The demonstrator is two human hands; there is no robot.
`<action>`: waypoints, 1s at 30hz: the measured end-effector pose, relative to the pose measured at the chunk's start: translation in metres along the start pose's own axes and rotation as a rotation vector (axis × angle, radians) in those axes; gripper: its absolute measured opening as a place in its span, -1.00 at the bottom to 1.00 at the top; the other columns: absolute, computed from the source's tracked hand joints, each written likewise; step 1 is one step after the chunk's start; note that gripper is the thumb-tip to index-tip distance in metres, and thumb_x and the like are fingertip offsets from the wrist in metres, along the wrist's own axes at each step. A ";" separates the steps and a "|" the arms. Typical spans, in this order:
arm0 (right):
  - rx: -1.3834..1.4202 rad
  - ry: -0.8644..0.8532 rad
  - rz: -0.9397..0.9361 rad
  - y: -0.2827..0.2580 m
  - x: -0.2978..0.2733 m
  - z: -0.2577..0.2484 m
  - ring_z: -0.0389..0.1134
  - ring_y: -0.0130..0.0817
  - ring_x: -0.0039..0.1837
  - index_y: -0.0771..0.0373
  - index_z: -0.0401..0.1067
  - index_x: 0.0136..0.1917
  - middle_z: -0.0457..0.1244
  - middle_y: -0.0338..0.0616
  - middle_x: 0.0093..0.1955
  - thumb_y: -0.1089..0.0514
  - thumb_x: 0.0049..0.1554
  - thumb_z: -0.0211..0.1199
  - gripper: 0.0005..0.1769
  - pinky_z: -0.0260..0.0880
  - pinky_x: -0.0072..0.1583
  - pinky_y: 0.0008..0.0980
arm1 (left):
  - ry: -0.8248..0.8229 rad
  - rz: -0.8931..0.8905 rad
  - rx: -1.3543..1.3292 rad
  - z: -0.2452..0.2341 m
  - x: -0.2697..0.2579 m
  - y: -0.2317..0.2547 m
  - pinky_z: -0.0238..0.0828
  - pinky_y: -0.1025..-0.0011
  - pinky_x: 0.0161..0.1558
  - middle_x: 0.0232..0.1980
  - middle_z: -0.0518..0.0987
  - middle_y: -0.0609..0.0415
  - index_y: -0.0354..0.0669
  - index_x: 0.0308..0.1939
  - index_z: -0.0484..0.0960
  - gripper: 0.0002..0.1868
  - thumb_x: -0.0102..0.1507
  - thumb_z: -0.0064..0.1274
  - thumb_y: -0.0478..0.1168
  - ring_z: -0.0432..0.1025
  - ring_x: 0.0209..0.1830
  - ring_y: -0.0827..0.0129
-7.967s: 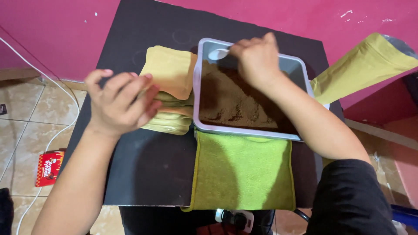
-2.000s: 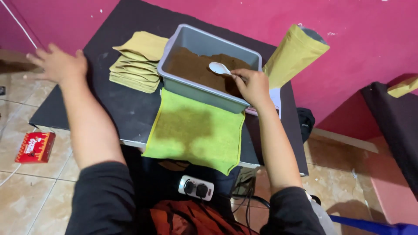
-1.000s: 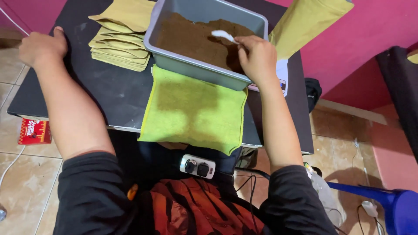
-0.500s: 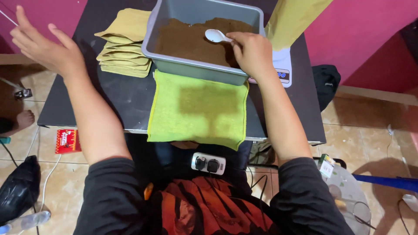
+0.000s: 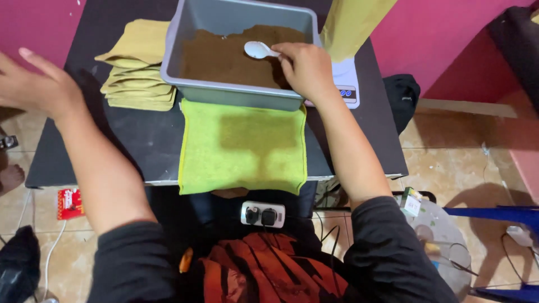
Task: Filling yellow coffee bags with grounds using a spoon and weighing them on a digital scale
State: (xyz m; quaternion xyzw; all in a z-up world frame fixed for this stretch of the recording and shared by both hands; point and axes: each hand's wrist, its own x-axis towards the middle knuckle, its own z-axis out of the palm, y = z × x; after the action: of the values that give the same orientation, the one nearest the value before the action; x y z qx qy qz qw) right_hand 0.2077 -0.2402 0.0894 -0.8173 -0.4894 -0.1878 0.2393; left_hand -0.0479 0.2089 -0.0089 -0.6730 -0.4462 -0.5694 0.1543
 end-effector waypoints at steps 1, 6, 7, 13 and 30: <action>-0.002 -0.006 0.017 -0.001 -0.001 0.000 0.46 -0.06 0.09 0.05 0.60 0.17 0.46 -0.26 0.13 0.21 0.19 0.14 -0.67 0.40 -0.10 -0.11 | -0.057 0.005 -0.015 -0.007 0.004 0.005 0.28 0.04 -0.08 0.02 0.59 -0.15 0.00 0.30 0.46 -0.61 0.44 -0.08 0.02 0.44 -0.10 -0.14; 0.015 -0.016 0.025 0.006 -0.003 0.005 0.47 -0.08 0.07 0.10 0.60 0.17 0.46 -0.24 0.12 0.18 0.21 0.14 -0.69 0.42 -0.08 -0.13 | -0.559 -0.156 0.145 0.032 -0.028 0.002 0.15 -0.43 -0.15 0.06 0.45 -0.35 -0.23 -0.06 0.78 -0.28 0.48 -0.28 0.31 0.34 0.00 -0.28; 0.042 0.043 0.002 0.007 -0.001 0.007 0.47 -0.07 0.07 0.17 0.61 0.15 0.47 -0.15 0.08 0.19 0.21 0.17 -0.71 0.42 -0.01 -0.13 | -0.328 -0.190 0.015 0.014 -0.015 0.013 0.27 -0.24 -0.15 0.08 0.48 -0.20 -0.08 0.08 0.60 -0.42 0.47 -0.31 0.28 0.39 0.04 -0.16; 0.097 0.116 -0.109 0.009 -0.003 0.006 0.43 -0.07 -0.04 0.27 0.60 0.17 0.41 -0.04 -0.06 0.34 0.27 0.20 -0.75 0.37 -0.01 -0.18 | 0.234 0.149 -0.798 -0.057 0.015 0.100 0.15 0.08 0.13 0.00 0.53 -0.12 -0.26 0.05 0.54 -0.52 0.48 -0.36 0.04 0.38 0.02 0.01; 0.043 -0.493 0.080 -0.049 0.118 0.031 0.40 -0.06 0.18 0.13 0.57 0.19 0.44 -0.13 0.15 0.11 0.30 0.12 -0.72 0.25 0.12 -0.14 | -0.067 0.669 -1.256 -0.100 -0.011 0.166 -0.09 0.23 -0.40 -0.48 0.22 0.07 -0.20 -0.36 0.48 -0.35 0.49 -0.49 0.21 0.14 -0.54 0.18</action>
State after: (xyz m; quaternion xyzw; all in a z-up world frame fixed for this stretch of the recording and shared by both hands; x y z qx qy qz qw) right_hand 0.2199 -0.1187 0.1381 -0.8519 -0.5040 0.0373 0.1375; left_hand 0.0187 0.0399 0.0614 -0.7527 0.1921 -0.6200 -0.1103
